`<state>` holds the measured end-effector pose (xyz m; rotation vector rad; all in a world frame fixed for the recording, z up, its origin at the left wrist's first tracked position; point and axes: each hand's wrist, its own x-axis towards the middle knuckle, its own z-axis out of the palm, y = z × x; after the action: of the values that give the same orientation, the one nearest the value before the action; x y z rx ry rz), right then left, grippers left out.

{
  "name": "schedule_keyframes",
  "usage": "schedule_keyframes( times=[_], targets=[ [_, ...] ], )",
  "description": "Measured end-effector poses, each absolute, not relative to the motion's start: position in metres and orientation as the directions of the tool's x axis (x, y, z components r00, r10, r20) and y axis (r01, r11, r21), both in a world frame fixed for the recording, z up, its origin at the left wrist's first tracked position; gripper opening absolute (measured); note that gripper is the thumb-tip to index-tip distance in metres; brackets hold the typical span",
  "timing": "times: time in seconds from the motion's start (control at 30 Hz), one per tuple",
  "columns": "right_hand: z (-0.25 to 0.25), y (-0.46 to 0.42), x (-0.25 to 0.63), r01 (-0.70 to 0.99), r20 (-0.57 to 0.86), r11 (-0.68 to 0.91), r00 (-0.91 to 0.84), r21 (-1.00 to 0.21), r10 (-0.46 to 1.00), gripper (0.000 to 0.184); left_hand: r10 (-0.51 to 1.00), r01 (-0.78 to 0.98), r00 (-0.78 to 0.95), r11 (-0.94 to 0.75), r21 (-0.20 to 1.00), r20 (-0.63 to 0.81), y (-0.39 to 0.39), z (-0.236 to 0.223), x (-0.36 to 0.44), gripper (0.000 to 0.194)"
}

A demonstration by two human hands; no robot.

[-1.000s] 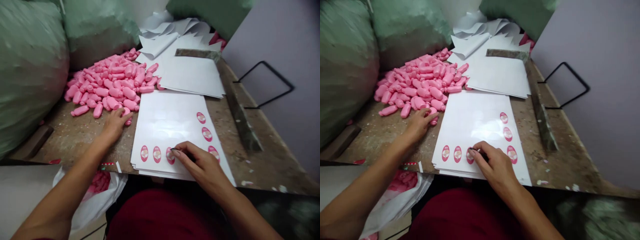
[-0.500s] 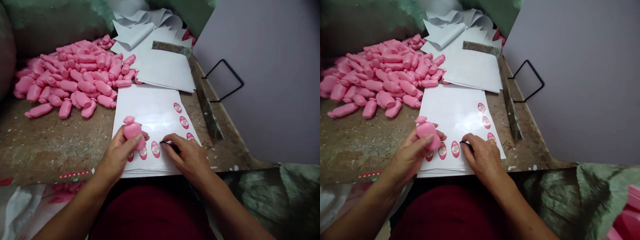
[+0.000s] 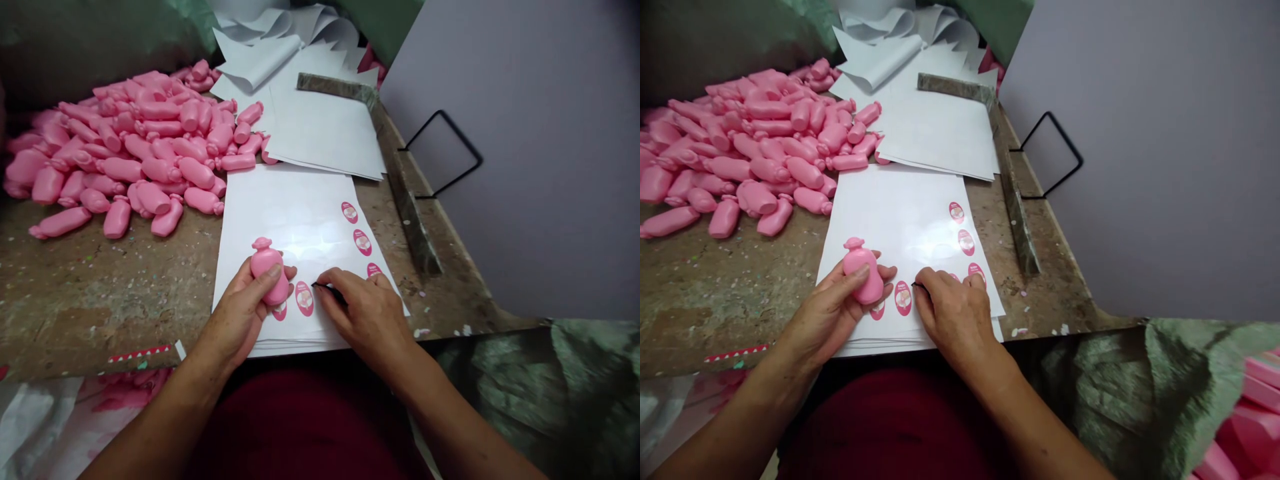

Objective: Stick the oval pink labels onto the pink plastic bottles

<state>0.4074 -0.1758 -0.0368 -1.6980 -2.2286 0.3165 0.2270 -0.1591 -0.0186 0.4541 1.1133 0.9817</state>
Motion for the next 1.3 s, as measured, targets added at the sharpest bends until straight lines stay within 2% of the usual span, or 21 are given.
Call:
schedule_keyframes(
  times=[0.27,0.47,0.67,0.77,0.87,0.97,1.03,1.1,1.2,1.3],
  targets=[
    [-0.039,-0.176,0.406,0.891,0.152,0.285,-0.246,-0.352,0.957,0.019,0.842,-0.403,0.135,0.529,0.747,-0.523,-0.157,-0.023,0.223,0.034],
    [-0.04,-0.174,0.402,0.894,0.137,0.272,-0.237,-0.356,0.962,0.018,0.827,-0.353,0.172,0.559,0.75,-0.535,-0.158,-0.024,0.222,0.041],
    [-0.036,-0.167,0.406,0.85,0.057,0.221,-0.221,-0.478,0.974,0.013,0.824,-0.45,0.154,0.55,0.704,-0.545,-0.155,-0.021,0.224,0.025],
    [-0.035,-0.169,0.409,0.875,0.083,0.225,-0.21,-0.429,0.974,0.015,0.816,-0.527,0.157,0.545,0.652,-0.556,-0.153,-0.021,0.224,0.017],
    [-0.037,-0.171,0.407,0.9,0.11,0.259,-0.235,-0.35,0.966,0.017,0.809,-0.586,0.145,0.534,0.609,-0.57,-0.151,-0.022,0.224,0.021],
    [-0.039,-0.168,0.403,0.907,0.086,0.241,-0.225,-0.345,0.97,0.019,0.795,-0.622,0.103,0.52,0.585,-0.598,-0.15,-0.022,0.226,0.022],
    [-0.037,-0.165,0.402,0.897,0.047,0.176,-0.172,-0.405,0.984,0.022,0.795,-0.628,0.077,0.508,0.59,-0.602,-0.15,-0.022,0.227,0.02],
    [-0.033,-0.162,0.404,0.81,-0.042,0.067,-0.113,-0.583,0.993,0.025,0.806,-0.623,0.066,0.494,0.607,-0.588,-0.151,-0.022,0.228,0.017],
    [-0.021,-0.16,0.409,0.475,-0.191,-0.125,-0.093,-0.871,0.977,0.03,0.826,-0.588,0.059,0.483,0.649,-0.561,-0.153,-0.023,0.227,0.016],
    [-0.008,-0.161,0.411,0.222,-0.229,-0.203,-0.102,-0.954,0.968,0.03,0.858,-0.519,0.065,0.465,0.717,-0.51,-0.158,-0.023,0.227,0.018]
  ],
)
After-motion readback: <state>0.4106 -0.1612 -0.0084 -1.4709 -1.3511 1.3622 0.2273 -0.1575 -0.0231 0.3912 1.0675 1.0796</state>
